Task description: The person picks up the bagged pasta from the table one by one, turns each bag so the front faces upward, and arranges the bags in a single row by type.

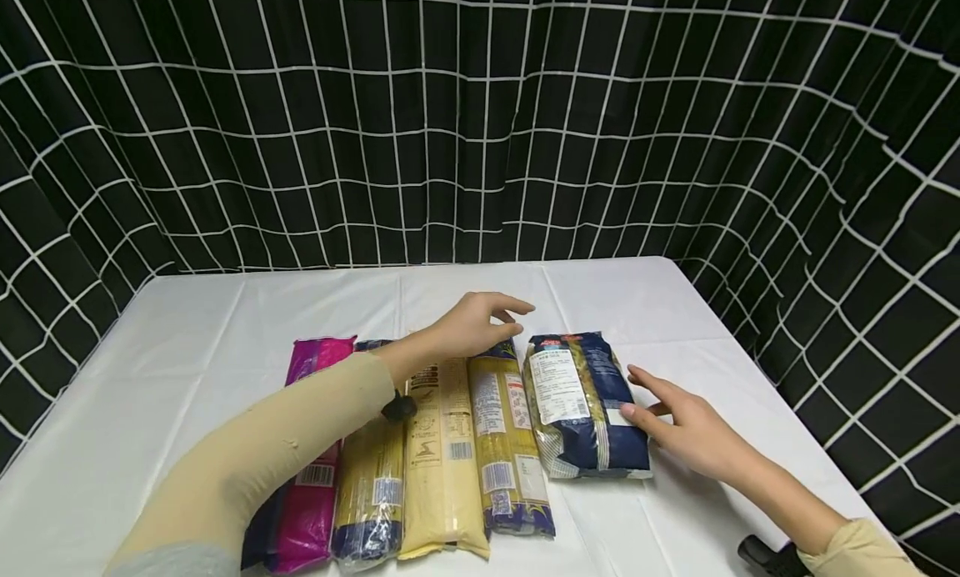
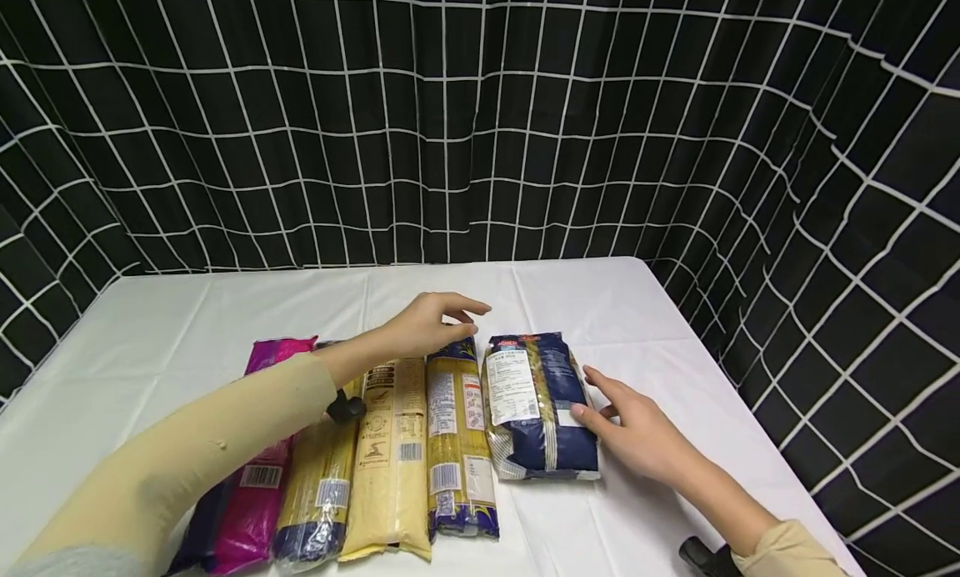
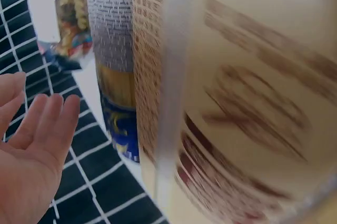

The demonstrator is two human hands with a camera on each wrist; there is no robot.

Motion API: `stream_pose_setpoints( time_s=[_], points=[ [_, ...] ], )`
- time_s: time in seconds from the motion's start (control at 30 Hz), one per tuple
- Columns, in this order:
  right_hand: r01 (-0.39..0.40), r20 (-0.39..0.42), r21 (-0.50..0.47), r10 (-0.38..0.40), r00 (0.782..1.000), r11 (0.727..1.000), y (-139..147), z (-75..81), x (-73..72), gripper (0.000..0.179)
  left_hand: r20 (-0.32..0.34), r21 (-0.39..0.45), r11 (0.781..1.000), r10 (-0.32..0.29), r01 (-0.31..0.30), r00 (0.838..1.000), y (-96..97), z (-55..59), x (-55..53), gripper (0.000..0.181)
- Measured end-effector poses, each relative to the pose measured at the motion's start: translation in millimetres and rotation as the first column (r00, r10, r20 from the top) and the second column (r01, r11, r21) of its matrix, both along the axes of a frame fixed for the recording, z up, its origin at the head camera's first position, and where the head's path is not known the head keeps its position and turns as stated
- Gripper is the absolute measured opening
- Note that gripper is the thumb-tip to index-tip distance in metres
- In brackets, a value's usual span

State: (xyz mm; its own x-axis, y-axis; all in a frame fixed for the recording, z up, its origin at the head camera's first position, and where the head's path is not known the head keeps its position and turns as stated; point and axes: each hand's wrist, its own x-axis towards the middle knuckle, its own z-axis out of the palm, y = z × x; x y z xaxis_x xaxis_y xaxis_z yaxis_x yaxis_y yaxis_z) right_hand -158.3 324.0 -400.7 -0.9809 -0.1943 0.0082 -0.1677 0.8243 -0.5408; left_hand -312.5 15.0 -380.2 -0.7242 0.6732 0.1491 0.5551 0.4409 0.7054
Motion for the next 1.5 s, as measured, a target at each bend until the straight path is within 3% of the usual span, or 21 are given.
stream_pose_setpoints(
  time_s=[0.23,0.4,0.73,0.83,0.97,1.23,1.37,1.5],
  points=[
    [0.051,0.123,-0.117,-0.037,0.992,0.992,-6.6,-5.6,3.4,0.077,0.022,-0.062,0.997,-0.048,0.049,0.999,27.3,-5.6,-2.7,0.040],
    [0.088,0.187,-0.148,-0.059,0.981,0.985,-11.5,-7.8,3.2,0.080,0.082,-0.090,0.995,-0.044,0.051,0.996,37.4,-9.1,-3.6,0.039],
    [0.143,0.134,-0.277,-0.110,0.985,0.950,-14.4,-7.5,1.4,0.076,0.156,-0.068,0.998,0.012,-0.001,0.988,43.4,-11.3,-2.1,0.029],
    [0.148,0.092,-0.291,-0.126,0.988,0.945,-15.9,-4.9,-0.3,0.075,0.172,-0.032,0.999,0.026,-0.021,0.985,44.8,-11.5,-2.9,0.027],
    [0.140,-0.008,-0.242,-0.146,0.989,0.960,-15.2,-0.2,-1.4,0.070,0.175,0.012,0.999,0.032,-0.034,0.984,47.9,-12.8,-3.5,0.026],
    [0.113,-0.197,-0.145,-0.140,0.970,0.983,-11.6,16.6,-2.2,0.064,0.166,0.120,0.988,0.077,-0.097,0.983,57.7,-12.2,-2.8,0.027],
    [0.064,-0.293,-0.111,-0.094,0.951,0.992,-12.6,23.1,-4.1,0.061,0.183,0.171,0.979,0.081,-0.113,0.980,62.7,-8.7,-3.3,0.029],
    [0.011,-0.397,-0.062,-0.035,0.917,0.998,-16.6,25.7,-6.6,0.058,0.210,0.156,0.978,0.101,-0.135,0.973,66.6,-4.3,-3.5,0.033]
  ],
)
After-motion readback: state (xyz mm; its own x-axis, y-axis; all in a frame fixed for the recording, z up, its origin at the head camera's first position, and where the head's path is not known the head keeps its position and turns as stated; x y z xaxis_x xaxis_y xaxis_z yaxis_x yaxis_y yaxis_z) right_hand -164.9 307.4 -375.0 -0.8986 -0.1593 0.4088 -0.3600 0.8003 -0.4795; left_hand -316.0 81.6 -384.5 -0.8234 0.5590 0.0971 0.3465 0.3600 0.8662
